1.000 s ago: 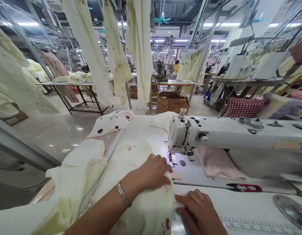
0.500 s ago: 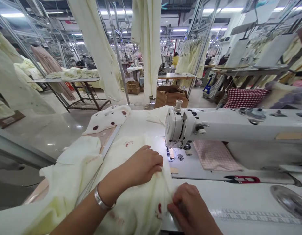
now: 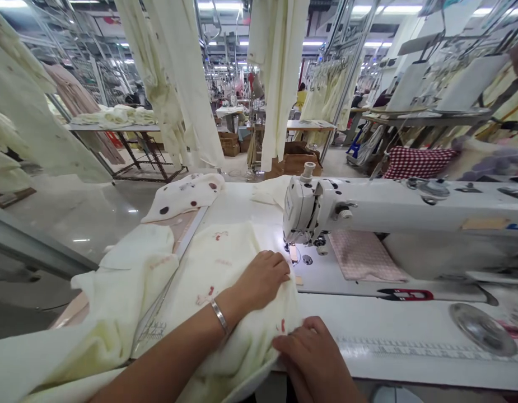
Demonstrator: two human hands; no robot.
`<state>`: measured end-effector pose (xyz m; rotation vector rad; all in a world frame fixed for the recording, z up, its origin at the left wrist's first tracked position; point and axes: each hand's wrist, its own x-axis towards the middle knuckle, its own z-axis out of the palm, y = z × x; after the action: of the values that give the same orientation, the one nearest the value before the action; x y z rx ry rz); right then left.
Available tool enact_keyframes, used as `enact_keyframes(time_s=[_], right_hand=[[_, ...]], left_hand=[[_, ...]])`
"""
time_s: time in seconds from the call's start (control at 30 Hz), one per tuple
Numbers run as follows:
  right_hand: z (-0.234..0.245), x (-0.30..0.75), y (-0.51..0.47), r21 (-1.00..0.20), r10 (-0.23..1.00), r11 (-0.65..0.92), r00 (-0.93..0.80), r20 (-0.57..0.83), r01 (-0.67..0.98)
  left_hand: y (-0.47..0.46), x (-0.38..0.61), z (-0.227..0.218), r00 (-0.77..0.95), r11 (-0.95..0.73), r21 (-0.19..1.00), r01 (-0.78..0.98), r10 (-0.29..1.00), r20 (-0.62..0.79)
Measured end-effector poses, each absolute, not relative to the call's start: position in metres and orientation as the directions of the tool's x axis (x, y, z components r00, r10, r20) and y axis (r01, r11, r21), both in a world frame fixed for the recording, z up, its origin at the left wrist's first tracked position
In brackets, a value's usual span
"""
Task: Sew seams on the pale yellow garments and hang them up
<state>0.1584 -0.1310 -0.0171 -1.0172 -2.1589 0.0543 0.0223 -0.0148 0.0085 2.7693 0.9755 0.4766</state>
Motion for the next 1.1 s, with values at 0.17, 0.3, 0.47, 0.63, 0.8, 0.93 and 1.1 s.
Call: enact_keyframes(time_s=[0.17, 0.3, 0.47, 0.63, 0.8, 0.93, 1.1], right_hand=[[-0.020, 0.171, -0.132, -0.336, 0.616, 0.740, -0.387, 0.687, 0.583], [-0.023, 0.171, -0.141, -0.282, 0.566, 0.771, -0.410, 0.715, 0.571], [-0.031, 0.160, -0.148, -0.226, 0.532, 0.761, -0.385, 0.754, 0.608], [-0.034, 0.164, -0.141, -0.280, 0.609, 0.714, -0.373, 0.700, 0.642], [-0.019, 0.170, -0.136, -0.316, 0.662, 0.693, -0.398, 0.635, 0.648], [-0.019, 0.168, -0.138, -0.260, 0.573, 0.753, -0.409, 0.711, 0.604], [-0.029, 0.163, -0.140, -0.202, 0.515, 0.780, -0.425, 0.744, 0.592]], left_hand=[[-0.014, -0.001, 0.010, 0.733, -0.779, 0.307, 0.546, 0.622, 0.274], [-0.020, -0.006, 0.016, 0.740, -0.781, 0.319, 0.537, 0.618, 0.266], [-0.025, 0.004, 0.017, 0.786, -0.808, 0.211, 0.550, 0.586, 0.199], [-0.014, 0.007, 0.005, 0.757, -0.787, 0.196, 0.585, 0.617, 0.217], [-0.002, 0.004, 0.010, 0.747, -0.777, 0.236, 0.583, 0.627, 0.221], [-0.005, -0.001, 0.030, 0.763, -0.782, 0.266, 0.564, 0.617, 0.195], [-0.013, -0.006, 0.064, 0.806, -0.781, 0.295, 0.551, 0.590, 0.057]])
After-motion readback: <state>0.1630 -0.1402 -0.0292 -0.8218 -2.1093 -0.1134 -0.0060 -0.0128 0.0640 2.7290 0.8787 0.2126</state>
